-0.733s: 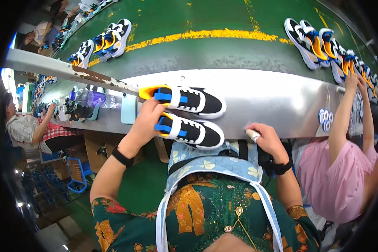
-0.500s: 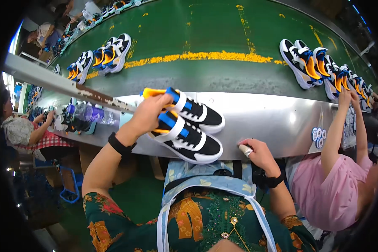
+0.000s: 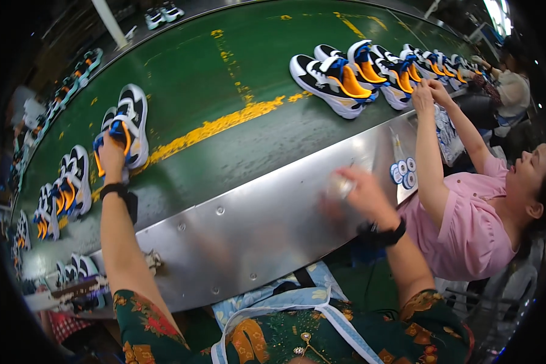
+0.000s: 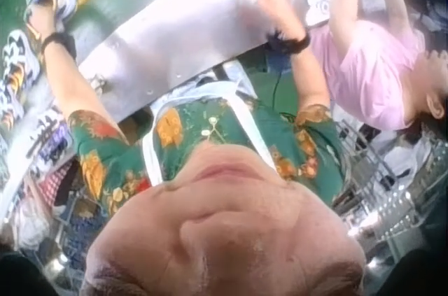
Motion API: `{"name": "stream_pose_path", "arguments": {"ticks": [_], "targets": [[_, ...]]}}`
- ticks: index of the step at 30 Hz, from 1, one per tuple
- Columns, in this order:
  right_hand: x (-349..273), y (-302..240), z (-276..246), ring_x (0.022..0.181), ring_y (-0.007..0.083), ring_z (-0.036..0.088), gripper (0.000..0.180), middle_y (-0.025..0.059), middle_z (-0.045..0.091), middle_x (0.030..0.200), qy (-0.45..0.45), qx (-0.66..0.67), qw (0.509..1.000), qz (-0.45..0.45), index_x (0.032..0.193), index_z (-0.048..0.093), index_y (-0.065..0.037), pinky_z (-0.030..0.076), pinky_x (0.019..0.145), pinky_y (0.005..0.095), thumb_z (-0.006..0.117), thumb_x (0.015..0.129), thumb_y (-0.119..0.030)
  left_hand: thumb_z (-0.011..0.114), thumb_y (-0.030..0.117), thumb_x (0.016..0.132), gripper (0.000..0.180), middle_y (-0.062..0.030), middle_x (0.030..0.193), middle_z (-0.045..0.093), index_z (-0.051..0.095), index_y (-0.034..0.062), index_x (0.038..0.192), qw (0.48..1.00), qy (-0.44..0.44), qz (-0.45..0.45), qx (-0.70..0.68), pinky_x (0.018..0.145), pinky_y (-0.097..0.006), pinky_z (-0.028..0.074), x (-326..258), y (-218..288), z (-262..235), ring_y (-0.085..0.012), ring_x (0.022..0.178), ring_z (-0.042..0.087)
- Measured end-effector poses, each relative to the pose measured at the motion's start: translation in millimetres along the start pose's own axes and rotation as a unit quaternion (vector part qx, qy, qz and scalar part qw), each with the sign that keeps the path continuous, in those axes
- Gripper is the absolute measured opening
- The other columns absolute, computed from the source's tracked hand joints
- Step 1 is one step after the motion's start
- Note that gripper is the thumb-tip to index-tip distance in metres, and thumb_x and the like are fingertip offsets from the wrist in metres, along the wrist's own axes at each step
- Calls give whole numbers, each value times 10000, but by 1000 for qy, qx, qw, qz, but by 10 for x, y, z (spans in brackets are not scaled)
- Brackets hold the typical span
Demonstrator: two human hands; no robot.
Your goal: Cleaning and inspecting shoes on a production line.
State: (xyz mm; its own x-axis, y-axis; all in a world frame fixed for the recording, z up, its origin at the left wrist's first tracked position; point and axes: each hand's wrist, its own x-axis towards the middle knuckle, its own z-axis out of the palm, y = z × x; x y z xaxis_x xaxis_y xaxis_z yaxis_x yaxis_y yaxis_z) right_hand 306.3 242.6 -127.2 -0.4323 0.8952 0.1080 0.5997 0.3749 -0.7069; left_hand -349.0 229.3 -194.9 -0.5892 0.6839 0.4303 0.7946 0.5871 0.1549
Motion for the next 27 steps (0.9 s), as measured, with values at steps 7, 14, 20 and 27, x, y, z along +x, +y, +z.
{"name": "stream_pose_path", "arguments": {"ticks": [7, 14, 20, 27], "targets": [[1691, 980, -1071, 1168, 415, 427, 518, 210, 534, 1155, -10, -498, 860, -112, 1122, 647, -251, 368, 957, 483, 726, 633, -98, 605, 152, 783, 417, -197, 1073, 615, 593, 81, 1193, 991, 124, 41, 29, 787, -482, 472, -432, 470, -245, -373, 954, 590], [1957, 902, -711, 929, 341, 616, 338, 157, 668, 927, -154, -431, 888, -43, 987, 717, -128, 490, 815, 420, 712, 717, -331, 576, 10, 795, 183, -126, 1007, 624, 641, 30, 965, 935, -55, 131, -325, 927, -385, 425, -2196, 1579, -1123, -297, 984, 577], [702, -447, -6, 776, 380, 628, 379, 211, 644, 791, -258, -148, 949, -107, 947, 687, -81, 496, 710, 455, 724, 702, -367, 646, 136, 836, 375, -187, 1233, 527, 578, 32, 1189, 849, -227, 37, -476, 959, -389, 418, -2773, 2367, -1578, -328, 1155, 510], [-640, -892, 383, 741, 308, 496, 661, 113, 461, 774, -204, -83, 952, -210, 1307, 536, -217, 425, 667, 400, 643, 686, -19, 567, 28, 723, 562, -271, 1266, 443, 461, -43, 1270, 895, -160, 39, -415, 1023, -461, 361, -3196, 2370, -1449, -443, 1176, 436]]}}
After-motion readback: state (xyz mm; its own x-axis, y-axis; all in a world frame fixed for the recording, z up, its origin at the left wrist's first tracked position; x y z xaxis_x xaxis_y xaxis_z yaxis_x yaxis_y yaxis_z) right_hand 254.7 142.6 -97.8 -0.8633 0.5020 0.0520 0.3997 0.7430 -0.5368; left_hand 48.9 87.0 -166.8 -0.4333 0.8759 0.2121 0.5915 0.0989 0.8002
